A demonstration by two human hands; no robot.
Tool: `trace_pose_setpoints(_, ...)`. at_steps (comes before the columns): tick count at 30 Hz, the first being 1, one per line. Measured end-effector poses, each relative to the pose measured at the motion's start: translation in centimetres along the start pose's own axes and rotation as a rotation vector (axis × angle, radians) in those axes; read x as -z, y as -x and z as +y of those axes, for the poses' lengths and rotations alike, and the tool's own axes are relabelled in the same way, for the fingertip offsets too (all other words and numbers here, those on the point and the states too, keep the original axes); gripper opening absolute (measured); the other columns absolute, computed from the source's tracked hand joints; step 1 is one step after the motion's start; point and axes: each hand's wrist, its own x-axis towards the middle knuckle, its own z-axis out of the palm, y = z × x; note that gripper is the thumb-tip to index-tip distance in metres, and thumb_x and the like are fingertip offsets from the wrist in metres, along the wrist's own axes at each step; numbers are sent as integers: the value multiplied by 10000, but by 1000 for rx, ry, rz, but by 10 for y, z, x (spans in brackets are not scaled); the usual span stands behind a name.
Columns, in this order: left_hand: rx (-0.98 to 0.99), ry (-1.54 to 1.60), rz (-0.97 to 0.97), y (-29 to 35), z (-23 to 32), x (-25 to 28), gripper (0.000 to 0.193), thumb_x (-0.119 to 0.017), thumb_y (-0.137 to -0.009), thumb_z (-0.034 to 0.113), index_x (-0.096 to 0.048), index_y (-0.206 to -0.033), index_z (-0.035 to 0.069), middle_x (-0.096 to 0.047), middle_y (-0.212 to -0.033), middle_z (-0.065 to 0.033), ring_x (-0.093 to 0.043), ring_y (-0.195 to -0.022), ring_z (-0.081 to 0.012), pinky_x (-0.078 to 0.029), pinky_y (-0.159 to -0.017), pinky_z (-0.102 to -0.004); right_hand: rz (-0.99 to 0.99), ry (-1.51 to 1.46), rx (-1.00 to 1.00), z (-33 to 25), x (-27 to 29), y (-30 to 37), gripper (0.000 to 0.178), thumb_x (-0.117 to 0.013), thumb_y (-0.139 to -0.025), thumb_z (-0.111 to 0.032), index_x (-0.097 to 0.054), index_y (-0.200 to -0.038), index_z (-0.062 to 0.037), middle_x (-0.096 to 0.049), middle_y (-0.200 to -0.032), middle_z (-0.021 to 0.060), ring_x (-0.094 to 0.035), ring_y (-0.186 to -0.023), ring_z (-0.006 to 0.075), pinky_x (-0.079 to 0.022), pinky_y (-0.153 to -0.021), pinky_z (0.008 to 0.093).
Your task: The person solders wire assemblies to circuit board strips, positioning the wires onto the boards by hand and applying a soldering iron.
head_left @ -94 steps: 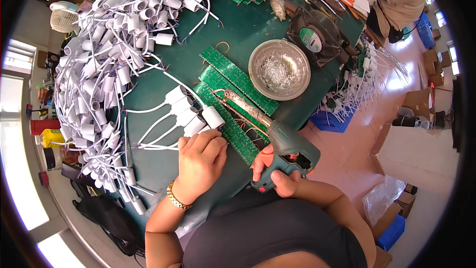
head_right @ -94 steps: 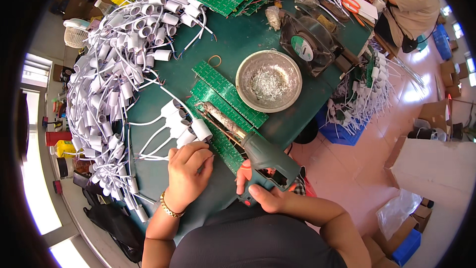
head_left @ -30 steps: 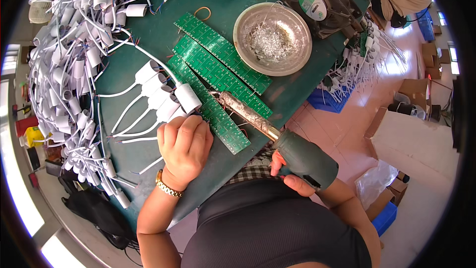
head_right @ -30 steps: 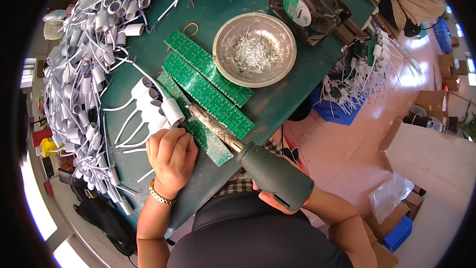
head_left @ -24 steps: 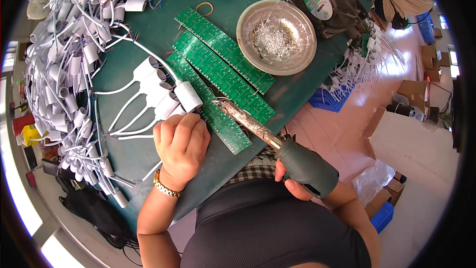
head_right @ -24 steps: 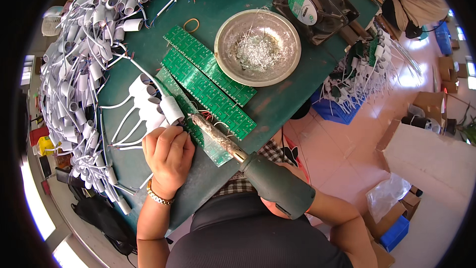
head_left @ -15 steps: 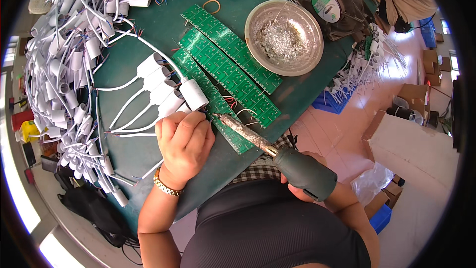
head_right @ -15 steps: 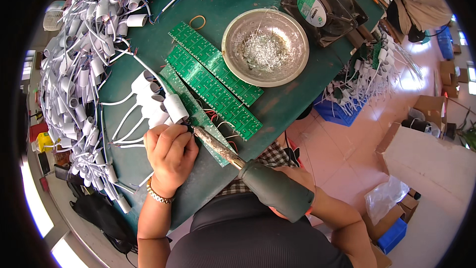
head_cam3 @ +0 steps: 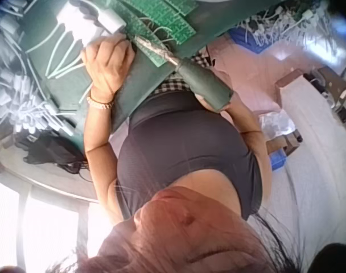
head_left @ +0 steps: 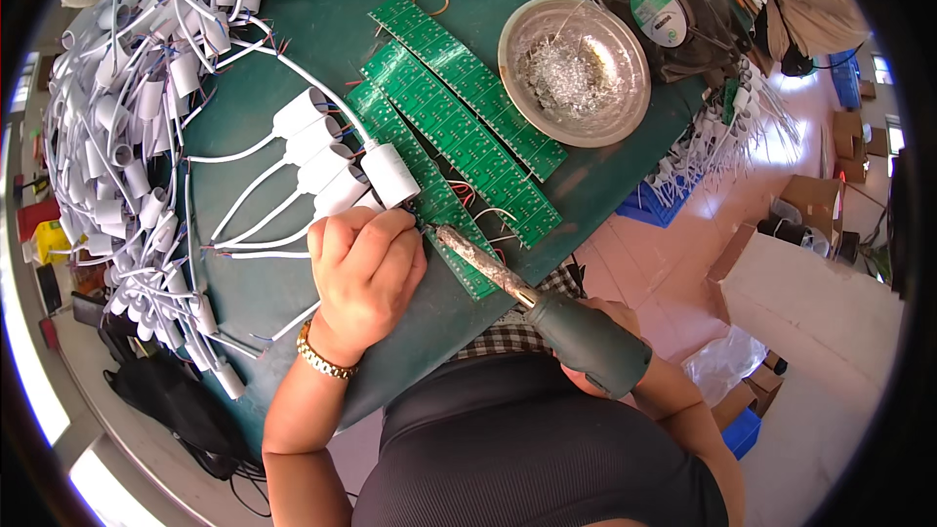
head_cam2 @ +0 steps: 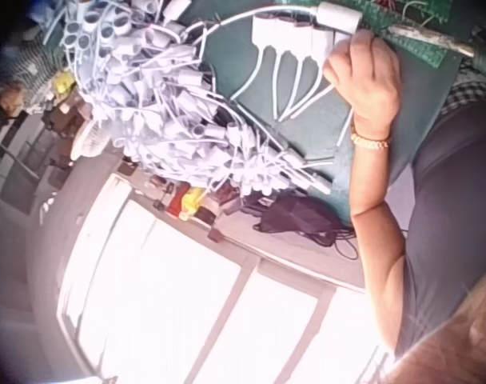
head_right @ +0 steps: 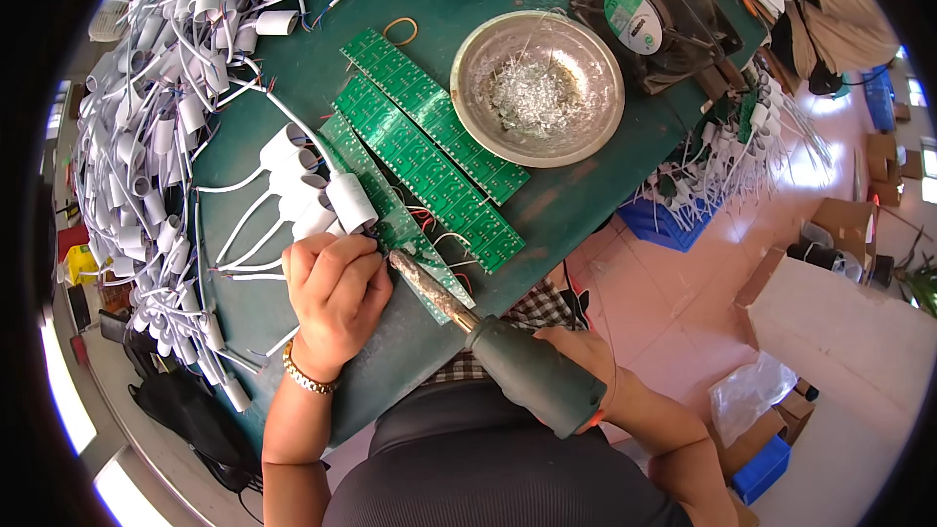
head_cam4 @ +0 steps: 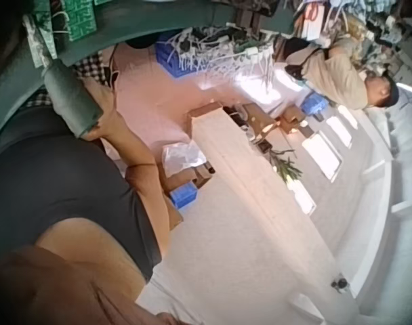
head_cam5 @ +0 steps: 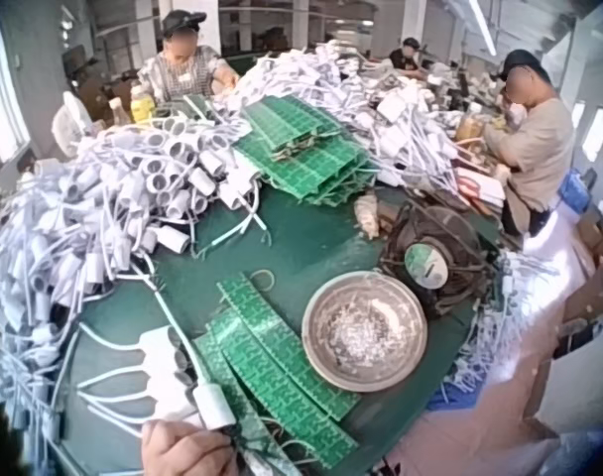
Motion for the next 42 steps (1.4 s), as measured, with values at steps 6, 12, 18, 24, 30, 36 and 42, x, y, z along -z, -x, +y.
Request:
trace_pose_setpoints(6, 2, 1, -4, 1, -1, -1, 265, -728, -579, 51, -652, -832, 56, -613, -957, -12, -548, -820, -193, -378, -716, -347, -127, -271, -202, -4, 14, -6, 260, -703, -697, -173, -626, -903, -34, -632, -790, 68, -622, -626, 223, -482, -533, 308)
trace_pose_setpoints(12, -14, 7, 2, 0, 0, -2, 246, -725, -577, 45, -638, -807, 64, -613, -950, -11, -545, -815, -192, -376, -708, -345, 45, -532, -642, -26, 23, -15, 392, -585, -877, -413, -566, -875, -22, -568, -739, 82, -573, -642, 164, -464, -591, 299)
trace_pose_setpoints(18, -5, 23, -8, -2, 1, 0, 239, -720, -583, 29, -635, -802, 65, -608, -935, -14, -544, -818, -198, -382, -725, -353, 173, -731, -616, -26, 12, -1, 424, -582, -873, -435, -563, -868, -11, -578, -758, 97, -580, -643, 193, -467, -607, 312)
trace_pose_setpoints(24, 18, 75, -19, -6, 0, 3, 254, -731, -581, -27, -637, -791, 80, -622, -888, -11, -547, -769, -213, -394, -712, -343, -71, -187, -350, -8, 1, 17, 266, -652, -743, -228, -606, -927, -41, -630, -804, 56, -620, -678, 207, -497, -607, 327)
trace_pose_setpoints(30, -4, 86, -29, -6, -2, 4, 271, -737, -568, -24, -647, -802, 79, -623, -888, -11, -545, -768, -212, -399, -721, -346, 14, -123, -102, -1, -11, 14, 356, -762, -628, -132, -666, -962, -57, -649, -908, 48, -634, -714, 193, -488, -541, 301)
trace_pose_setpoints(36, -31, 67, -40, -5, -1, 4, 294, -741, -558, -18, -649, -824, 67, -623, -902, -20, -551, -784, -214, -404, -728, -351, -70, 31, 39, 2, -4, 11, 309, -756, -633, -128, -661, -913, -39, -644, -897, 96, -636, -694, 212, -485, -512, 300)
trace_pose_setpoints(42, -54, 21, -31, -4, 0, 2, 288, -740, -563, -16, -638, -821, 58, -622, -903, -24, -556, -794, -214, -405, -731, -354, -20, -157, -235, -14, 2, 4, 245, -678, -701, -191, -636, -897, -50, -623, -803, 70, -612, -664, 196, -470, -539, 308)
